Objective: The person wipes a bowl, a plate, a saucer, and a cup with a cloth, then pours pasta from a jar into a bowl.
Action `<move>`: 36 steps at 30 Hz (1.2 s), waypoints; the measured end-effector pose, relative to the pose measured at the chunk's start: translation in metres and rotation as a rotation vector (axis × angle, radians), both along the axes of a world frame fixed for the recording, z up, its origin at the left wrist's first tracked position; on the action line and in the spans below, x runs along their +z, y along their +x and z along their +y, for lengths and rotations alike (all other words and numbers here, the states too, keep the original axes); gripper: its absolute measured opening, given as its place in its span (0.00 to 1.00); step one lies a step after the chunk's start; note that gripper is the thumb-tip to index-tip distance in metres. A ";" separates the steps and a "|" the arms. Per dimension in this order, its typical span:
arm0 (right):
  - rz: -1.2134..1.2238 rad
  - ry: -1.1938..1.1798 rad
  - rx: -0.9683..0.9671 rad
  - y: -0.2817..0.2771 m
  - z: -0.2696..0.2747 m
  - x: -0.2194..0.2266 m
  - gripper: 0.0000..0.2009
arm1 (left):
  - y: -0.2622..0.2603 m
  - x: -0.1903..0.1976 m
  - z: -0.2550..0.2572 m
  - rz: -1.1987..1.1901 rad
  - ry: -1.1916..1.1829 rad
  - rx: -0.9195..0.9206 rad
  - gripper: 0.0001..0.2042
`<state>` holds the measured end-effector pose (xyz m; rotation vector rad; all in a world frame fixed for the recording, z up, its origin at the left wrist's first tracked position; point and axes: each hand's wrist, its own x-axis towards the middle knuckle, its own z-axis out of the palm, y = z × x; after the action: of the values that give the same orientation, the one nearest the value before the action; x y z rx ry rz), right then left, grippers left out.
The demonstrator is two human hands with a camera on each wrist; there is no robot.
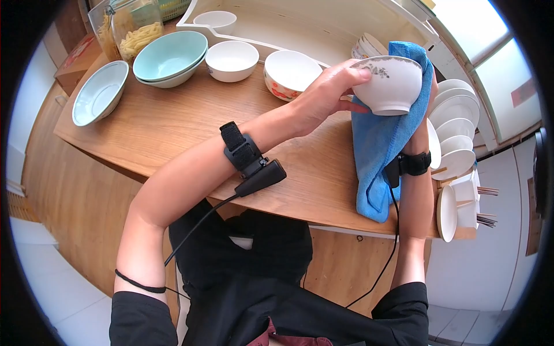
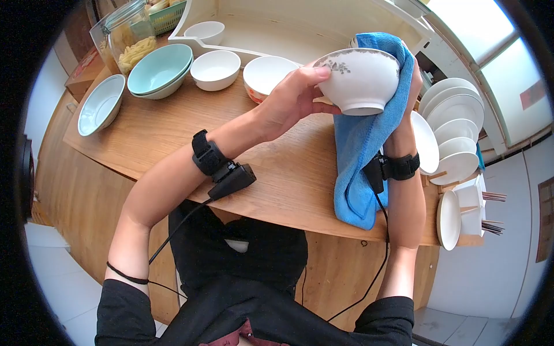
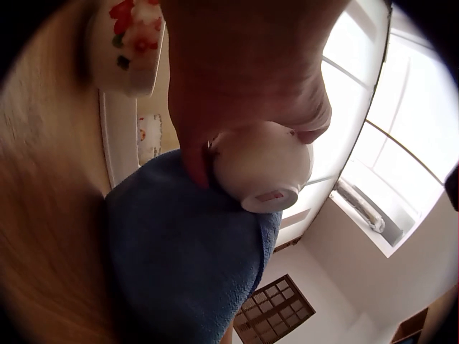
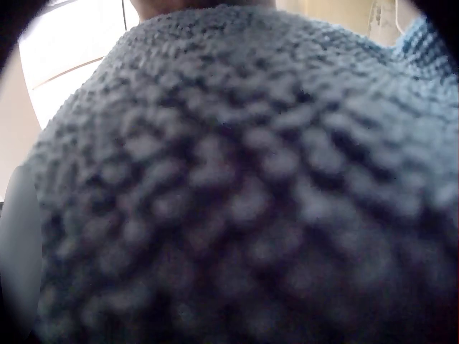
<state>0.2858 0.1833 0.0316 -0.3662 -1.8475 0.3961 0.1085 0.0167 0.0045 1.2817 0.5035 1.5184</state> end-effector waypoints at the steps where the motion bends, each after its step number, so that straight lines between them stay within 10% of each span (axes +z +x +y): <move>1: -0.017 -0.001 0.036 0.005 0.013 -0.006 0.16 | 0.000 0.000 0.000 0.000 0.000 0.000 0.33; 21: 0.033 0.093 0.016 -0.012 -0.031 0.006 0.15 | -0.003 -0.004 0.007 -0.021 -0.016 0.006 0.32; 26: 0.215 -0.698 0.409 -0.015 -0.038 0.022 0.18 | -0.005 -0.004 0.008 -0.047 -0.024 0.002 0.33; 36: -0.237 -0.280 0.193 -0.032 -0.061 0.020 0.24 | -0.001 -0.011 0.009 0.250 -0.050 0.240 0.29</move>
<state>0.2538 0.1226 0.0520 -0.4410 -2.0705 0.7762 0.1072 0.0256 -0.0063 1.4194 0.8779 1.5365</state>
